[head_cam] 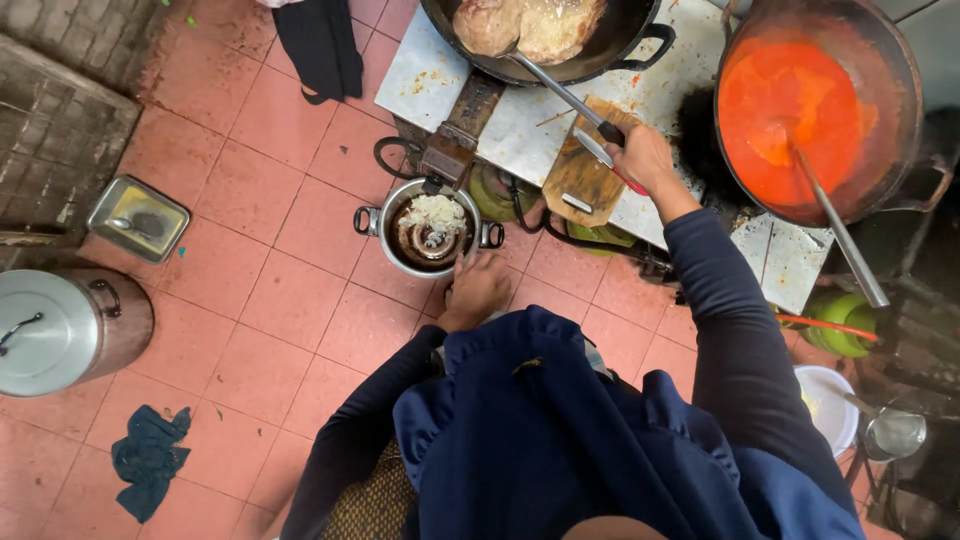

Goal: Preparing and cooking various ingredients in a kitchen environment.

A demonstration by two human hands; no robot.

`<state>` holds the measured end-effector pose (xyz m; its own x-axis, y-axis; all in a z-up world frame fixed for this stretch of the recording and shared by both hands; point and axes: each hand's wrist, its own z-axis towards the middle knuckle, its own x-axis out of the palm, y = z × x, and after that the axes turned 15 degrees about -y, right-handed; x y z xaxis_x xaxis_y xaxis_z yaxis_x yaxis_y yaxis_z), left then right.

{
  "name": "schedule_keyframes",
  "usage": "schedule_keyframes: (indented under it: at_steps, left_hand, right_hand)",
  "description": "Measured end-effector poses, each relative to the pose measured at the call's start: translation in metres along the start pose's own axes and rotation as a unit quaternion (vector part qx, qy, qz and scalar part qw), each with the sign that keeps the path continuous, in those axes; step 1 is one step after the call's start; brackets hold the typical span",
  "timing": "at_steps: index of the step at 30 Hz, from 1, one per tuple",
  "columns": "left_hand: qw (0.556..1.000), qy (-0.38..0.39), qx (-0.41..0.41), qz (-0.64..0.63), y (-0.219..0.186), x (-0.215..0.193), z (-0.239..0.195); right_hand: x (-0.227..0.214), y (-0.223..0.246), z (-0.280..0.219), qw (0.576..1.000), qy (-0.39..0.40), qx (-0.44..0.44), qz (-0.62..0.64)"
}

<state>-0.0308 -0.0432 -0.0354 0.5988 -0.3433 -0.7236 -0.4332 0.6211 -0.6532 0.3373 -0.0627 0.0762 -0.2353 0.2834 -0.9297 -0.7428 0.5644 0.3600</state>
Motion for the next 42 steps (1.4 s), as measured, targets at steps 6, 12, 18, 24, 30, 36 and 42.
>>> schedule_keyframes:
  at_steps: [6, 12, 18, 24, 30, 36, 42]
  left_hand:
    - [1.0, 0.009, 0.024, 0.001, -0.002, 0.0, -0.018]
    - [1.0, 0.021, 0.018, 0.013, -0.005, 0.002, -0.051]
    - [1.0, -0.011, -0.008, -0.024, -0.022, 0.0, -0.103]
    - [0.999, 0.027, -0.03, -0.035, -0.034, -0.002, -0.168]
    - [0.999, 0.016, -0.042, -0.031, -0.021, -0.021, -0.214]
    - [0.995, 0.032, -0.096, -0.001, 0.013, -0.047, -0.22]
    - [0.992, 0.018, -0.121, 0.016, 0.092, -0.063, -0.228]
  right_hand:
    - [0.01, -0.005, -0.021, 0.999, 0.009, 0.036, 0.006]
    - [-0.021, -0.004, -0.09, 0.999, -0.041, 0.03, 0.01]
    - [-0.045, 0.001, -0.194, 0.999, -0.046, 0.012, 0.026]
    - [-0.036, 0.02, -0.302, 0.997, 0.014, 0.04, 0.063]
    - [0.06, 0.02, -0.356, 0.99, 0.116, 0.048, 0.061]
    - [0.212, 0.029, -0.351, 0.982, 0.157, 0.1, 0.02]
    - [0.334, 0.048, -0.317, 0.966, 0.201, 0.159, -0.024]
